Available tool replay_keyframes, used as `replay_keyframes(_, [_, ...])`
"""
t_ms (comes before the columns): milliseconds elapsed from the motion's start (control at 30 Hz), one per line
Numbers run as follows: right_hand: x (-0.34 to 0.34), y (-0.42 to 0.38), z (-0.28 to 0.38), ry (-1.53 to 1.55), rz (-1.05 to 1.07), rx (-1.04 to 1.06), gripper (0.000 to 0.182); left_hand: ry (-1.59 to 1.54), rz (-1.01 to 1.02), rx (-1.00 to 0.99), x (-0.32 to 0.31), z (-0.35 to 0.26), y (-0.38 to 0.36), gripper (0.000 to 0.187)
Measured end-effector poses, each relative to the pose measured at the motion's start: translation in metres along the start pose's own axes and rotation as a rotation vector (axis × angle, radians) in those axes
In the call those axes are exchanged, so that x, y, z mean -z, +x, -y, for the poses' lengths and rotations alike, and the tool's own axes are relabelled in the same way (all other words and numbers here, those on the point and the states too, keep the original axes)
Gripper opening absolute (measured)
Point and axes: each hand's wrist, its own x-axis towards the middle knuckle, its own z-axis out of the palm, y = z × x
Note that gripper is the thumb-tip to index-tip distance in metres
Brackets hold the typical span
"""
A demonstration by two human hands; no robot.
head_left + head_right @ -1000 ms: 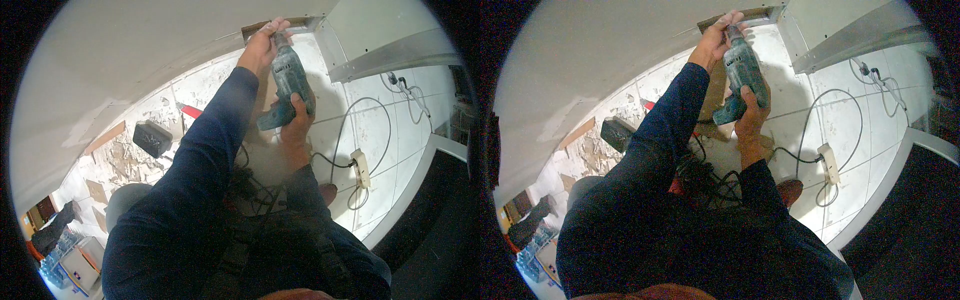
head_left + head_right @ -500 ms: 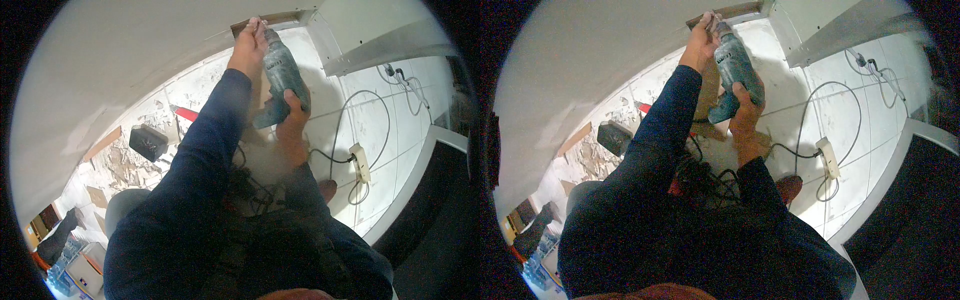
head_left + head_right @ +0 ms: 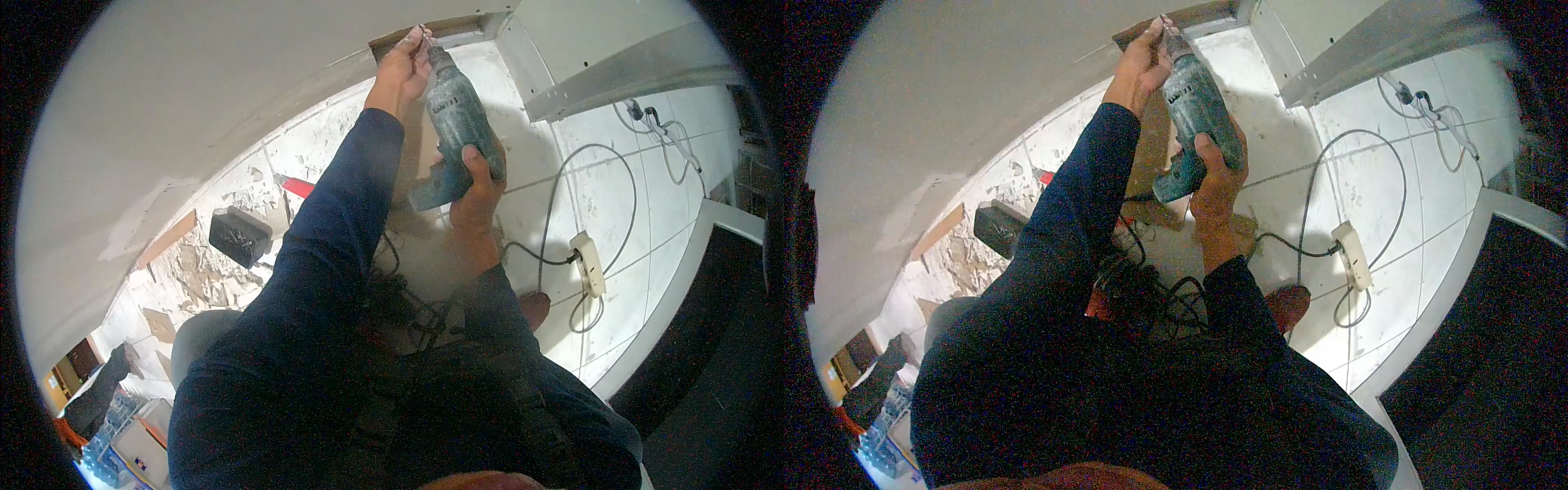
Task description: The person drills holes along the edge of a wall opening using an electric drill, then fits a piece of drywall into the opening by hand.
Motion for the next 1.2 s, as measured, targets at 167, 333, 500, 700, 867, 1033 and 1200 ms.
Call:
replay_keyframes(167, [-0.001, 0.002, -0.001, -0.002, -0.006, -0.002, 0.05, -0.009, -0.003, 0.022, -0.003, -0.001, -0.001, 0.012])
replay_keyframes(333, [0.001, 0.003, -0.002, -0.007, 0.007, 0.013, 0.048, 0.019, -0.017, 0.019, 0.0, -0.001, -0.001, 0.012])
replay_keyframes(500, [-0.002, 0.002, 0.0, -0.001, -0.025, -0.008, 0.047, 0.019, -0.021, -0.002, 0.0, 0.001, -0.001, 0.012])
replay_keyframes(700, [0.007, 0.005, -0.006, 0.071, -0.041, -0.038, 0.049, -0.023, -0.117, 0.09, -0.005, -0.006, -0.004, 0.013])
replay_keyframes(867, [0.011, 0.008, -0.01, 0.082, -0.017, -0.025, 0.049, -0.014, -0.079, 0.088, -0.007, -0.007, -0.007, 0.016])
replay_keyframes(1033, [0.006, 0.006, -0.007, 0.025, -0.051, 0.002, 0.046, 0.073, -0.13, 0.134, -0.024, -0.008, -0.021, 0.016])
replay_keyframes(1200, [0.005, 0.008, -0.007, 0.036, -0.035, 0.033, 0.047, 0.001, -0.026, 0.098, -0.011, -0.002, -0.005, 0.011])
